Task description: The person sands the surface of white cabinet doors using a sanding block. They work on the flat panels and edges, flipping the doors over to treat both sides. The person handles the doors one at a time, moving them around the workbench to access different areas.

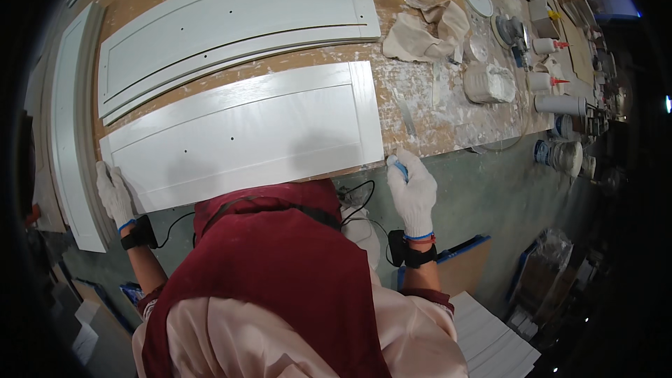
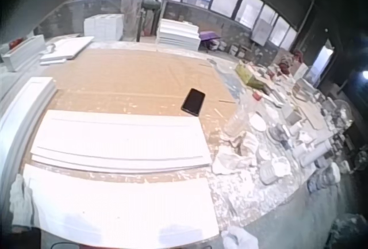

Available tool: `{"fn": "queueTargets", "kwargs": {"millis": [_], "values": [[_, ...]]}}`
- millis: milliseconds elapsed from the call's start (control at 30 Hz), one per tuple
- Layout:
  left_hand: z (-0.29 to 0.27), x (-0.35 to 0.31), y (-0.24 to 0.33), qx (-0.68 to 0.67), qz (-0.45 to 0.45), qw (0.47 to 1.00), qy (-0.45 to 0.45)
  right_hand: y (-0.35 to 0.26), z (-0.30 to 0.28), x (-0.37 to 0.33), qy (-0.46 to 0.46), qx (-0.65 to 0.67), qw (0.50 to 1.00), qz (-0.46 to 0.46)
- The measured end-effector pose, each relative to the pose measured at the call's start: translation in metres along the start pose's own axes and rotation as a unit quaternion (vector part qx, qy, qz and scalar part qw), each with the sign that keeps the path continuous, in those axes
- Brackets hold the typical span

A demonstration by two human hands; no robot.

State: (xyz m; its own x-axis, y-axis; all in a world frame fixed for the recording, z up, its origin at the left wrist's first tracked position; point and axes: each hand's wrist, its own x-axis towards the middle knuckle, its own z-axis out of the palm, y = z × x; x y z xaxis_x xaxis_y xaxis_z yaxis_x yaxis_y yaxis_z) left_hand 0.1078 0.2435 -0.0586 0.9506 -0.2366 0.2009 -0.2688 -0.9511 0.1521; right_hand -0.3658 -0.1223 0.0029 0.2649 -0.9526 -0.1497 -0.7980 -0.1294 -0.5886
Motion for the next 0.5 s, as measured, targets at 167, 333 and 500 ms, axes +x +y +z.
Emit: {"fn": "queueTargets", "kwargs": {"millis": [167,333,500], "values": [[0.001,0.003,0.002,-0.012,0.010,1.000,-0.001,-0.013,-0.002,-0.001,-0.110,-0.103,0.988,0.019],[0.000,0.002,0.002,-0.011,0.000,1.000,-0.003,-0.001,-0.017,0.016,-0.097,-0.019,0.995,0.009],[-0.001,0.000,0.003,-0.021,-0.004,1.000,-0.006,-0.033,-0.010,0.069,-0.076,0.007,0.992,-0.102]]}}
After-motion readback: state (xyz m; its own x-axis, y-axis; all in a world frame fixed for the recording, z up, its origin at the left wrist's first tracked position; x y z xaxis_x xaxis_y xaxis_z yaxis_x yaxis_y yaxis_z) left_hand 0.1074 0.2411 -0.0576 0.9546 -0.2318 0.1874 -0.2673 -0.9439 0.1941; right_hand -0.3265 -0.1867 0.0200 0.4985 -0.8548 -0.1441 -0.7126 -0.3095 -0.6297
